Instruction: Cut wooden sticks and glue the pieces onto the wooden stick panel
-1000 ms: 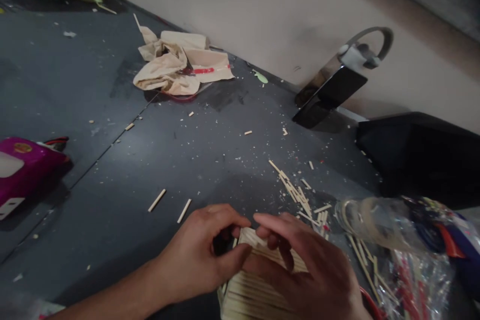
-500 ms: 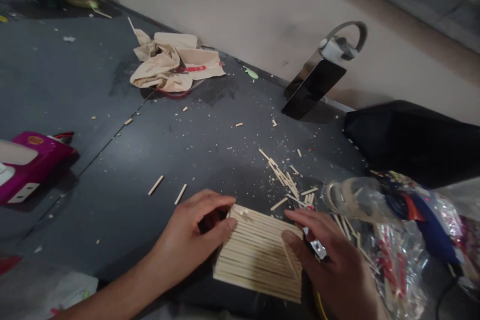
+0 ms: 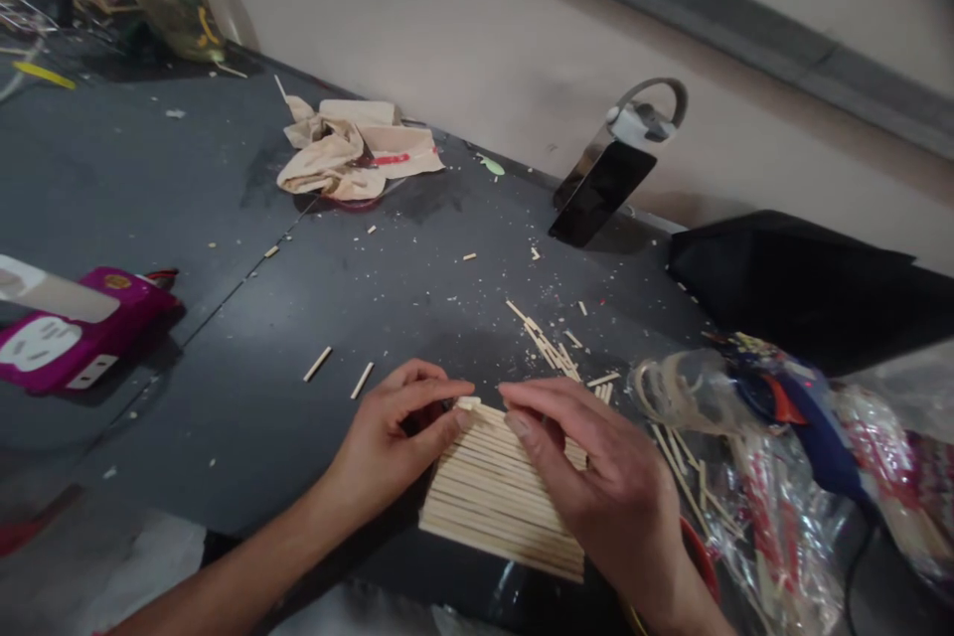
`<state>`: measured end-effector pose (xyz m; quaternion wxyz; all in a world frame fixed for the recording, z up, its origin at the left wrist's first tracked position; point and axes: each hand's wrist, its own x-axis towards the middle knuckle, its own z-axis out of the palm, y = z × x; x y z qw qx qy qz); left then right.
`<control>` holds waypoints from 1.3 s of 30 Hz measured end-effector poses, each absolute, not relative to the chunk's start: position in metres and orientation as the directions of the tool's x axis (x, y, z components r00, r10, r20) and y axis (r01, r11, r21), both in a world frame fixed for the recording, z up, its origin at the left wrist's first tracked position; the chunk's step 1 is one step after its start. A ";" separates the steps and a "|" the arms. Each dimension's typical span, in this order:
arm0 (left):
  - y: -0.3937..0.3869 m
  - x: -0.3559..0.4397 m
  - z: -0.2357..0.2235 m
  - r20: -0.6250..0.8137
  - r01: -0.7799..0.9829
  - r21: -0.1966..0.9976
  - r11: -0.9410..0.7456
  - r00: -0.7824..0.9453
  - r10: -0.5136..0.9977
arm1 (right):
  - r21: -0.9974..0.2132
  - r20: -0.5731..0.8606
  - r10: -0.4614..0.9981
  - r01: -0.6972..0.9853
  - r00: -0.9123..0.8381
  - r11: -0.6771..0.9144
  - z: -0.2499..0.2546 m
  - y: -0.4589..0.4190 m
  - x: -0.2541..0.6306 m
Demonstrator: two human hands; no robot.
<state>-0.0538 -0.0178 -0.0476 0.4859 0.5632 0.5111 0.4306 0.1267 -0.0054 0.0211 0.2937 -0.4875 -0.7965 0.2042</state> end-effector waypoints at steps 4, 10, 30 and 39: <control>-0.018 -0.053 -0.049 0.005 0.171 0.985 -0.026 0.118 0.993 | -0.608 0.262 0.861 0.618 -0.435 0.497 0.024 0.003 0.119; -0.017 -0.053 -0.048 0.020 0.172 0.984 -0.038 0.108 0.994 | -0.620 0.225 0.844 0.596 -0.487 0.510 0.022 0.010 0.115; -0.017 -0.054 -0.047 0.022 0.163 0.986 -0.045 0.142 0.990 | -0.667 0.168 0.815 0.545 -0.554 0.508 0.017 0.013 0.111; -0.019 -0.054 -0.047 -0.030 0.173 0.985 0.004 0.147 0.989 | -0.660 0.177 0.807 0.540 -0.563 0.522 0.016 0.012 0.112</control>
